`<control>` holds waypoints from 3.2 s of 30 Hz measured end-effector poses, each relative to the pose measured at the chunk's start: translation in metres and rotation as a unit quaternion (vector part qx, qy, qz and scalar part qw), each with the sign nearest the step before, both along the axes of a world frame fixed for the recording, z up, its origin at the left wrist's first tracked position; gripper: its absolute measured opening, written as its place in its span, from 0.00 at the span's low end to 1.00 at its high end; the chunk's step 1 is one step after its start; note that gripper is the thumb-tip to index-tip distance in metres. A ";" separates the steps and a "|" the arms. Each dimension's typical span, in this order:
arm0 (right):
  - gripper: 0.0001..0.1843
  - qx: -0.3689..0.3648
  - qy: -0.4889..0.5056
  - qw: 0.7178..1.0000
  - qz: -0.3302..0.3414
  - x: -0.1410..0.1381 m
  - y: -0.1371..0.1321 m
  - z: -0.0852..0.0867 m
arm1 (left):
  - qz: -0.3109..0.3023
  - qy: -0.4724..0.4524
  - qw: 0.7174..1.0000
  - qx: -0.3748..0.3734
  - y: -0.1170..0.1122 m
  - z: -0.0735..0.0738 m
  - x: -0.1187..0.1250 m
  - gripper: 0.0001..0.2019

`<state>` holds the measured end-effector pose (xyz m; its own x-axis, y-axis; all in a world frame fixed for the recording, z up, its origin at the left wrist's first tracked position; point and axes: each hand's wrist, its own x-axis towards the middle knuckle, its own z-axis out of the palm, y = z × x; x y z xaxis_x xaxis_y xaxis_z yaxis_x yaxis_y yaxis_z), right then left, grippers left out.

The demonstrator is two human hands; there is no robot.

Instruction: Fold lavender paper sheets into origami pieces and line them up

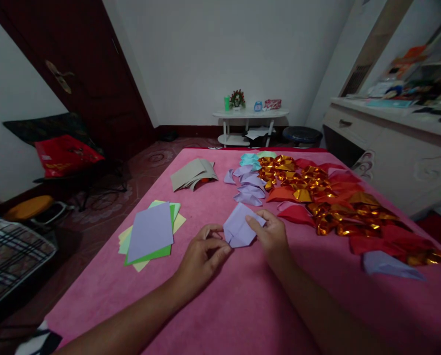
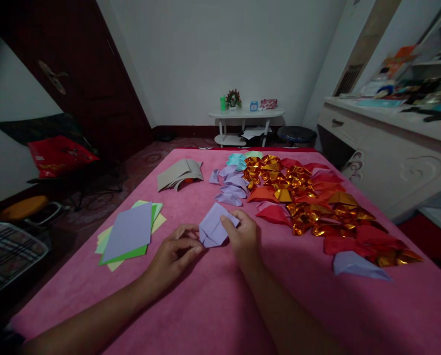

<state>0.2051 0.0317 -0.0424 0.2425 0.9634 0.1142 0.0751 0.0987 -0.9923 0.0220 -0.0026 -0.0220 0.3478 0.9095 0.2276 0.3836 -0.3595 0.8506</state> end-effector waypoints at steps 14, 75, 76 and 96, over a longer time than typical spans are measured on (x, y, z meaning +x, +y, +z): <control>0.14 0.004 0.179 0.983 0.048 0.001 -0.013 0.012 | 0.151 -0.344 0.912 -0.166 0.056 0.000 0.018 0.12; 0.07 0.339 -0.488 0.745 0.304 -0.004 -0.040 0.017 | -0.165 -0.057 0.962 -0.209 0.076 0.006 0.007 0.15; 0.07 0.337 -0.485 0.745 0.311 -0.004 -0.041 0.017 | -0.162 -0.045 0.967 -0.194 0.074 0.005 0.009 0.15; 0.10 0.158 -0.328 0.873 0.325 -0.016 -0.050 0.017 | -0.150 0.182 0.959 0.155 0.003 0.003 -0.048 0.16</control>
